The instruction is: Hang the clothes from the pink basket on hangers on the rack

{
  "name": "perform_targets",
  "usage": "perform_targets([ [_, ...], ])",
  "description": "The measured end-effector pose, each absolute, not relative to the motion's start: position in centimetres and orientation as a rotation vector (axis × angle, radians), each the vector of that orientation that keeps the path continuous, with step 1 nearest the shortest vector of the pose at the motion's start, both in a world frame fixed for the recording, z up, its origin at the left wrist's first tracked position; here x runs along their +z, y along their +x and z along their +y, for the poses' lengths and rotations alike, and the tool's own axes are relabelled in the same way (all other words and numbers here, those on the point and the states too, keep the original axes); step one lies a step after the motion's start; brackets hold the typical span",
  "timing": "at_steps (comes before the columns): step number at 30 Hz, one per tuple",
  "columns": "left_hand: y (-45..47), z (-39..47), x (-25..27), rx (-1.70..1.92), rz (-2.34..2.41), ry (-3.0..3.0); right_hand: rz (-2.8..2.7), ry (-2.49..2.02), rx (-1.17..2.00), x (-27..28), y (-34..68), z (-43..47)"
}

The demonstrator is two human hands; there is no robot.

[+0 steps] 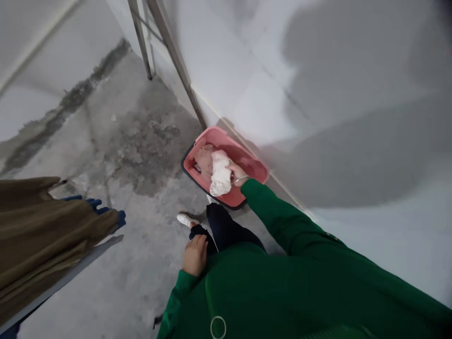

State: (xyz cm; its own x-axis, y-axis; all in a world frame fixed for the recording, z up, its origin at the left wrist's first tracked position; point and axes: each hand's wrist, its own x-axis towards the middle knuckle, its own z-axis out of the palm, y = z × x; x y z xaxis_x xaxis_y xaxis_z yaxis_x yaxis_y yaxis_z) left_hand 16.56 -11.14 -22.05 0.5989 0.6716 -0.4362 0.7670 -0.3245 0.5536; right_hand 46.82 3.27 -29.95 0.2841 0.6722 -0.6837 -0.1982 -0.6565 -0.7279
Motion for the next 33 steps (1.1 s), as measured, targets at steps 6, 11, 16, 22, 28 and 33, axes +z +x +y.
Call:
perform_targets([
  [6, 19.9, -3.7, -13.3, 0.326, 0.974, 2.293, -0.52, -1.39, 1.634, -14.7, 44.5, -1.7],
  [11, 20.2, -1.7, -4.7, 0.942, 0.879, 2.512, -1.019, -0.982, 1.628, -3.0, 36.7, -2.4],
  [16, 16.2, -0.1, 2.2, 1.462, 1.002, 2.333, -1.026, -0.496, 1.695, 2.8, 32.1, -1.0],
  [22, 10.9, -6.8, 5.4, 1.648, 1.069, 2.312, -0.498, -0.472, 1.912, 4.7, 24.5, -4.4],
  [28, 2.9, -15.2, 6.5, 0.824, 0.718, 2.691, -1.085, -0.596, 1.837, 5.9, 19.0, -6.1],
  [33, -3.9, -16.0, 12.3, 0.964, 0.596, 2.24, -2.163, -0.403, 1.541, 10.7, 18.5, -5.1],
])
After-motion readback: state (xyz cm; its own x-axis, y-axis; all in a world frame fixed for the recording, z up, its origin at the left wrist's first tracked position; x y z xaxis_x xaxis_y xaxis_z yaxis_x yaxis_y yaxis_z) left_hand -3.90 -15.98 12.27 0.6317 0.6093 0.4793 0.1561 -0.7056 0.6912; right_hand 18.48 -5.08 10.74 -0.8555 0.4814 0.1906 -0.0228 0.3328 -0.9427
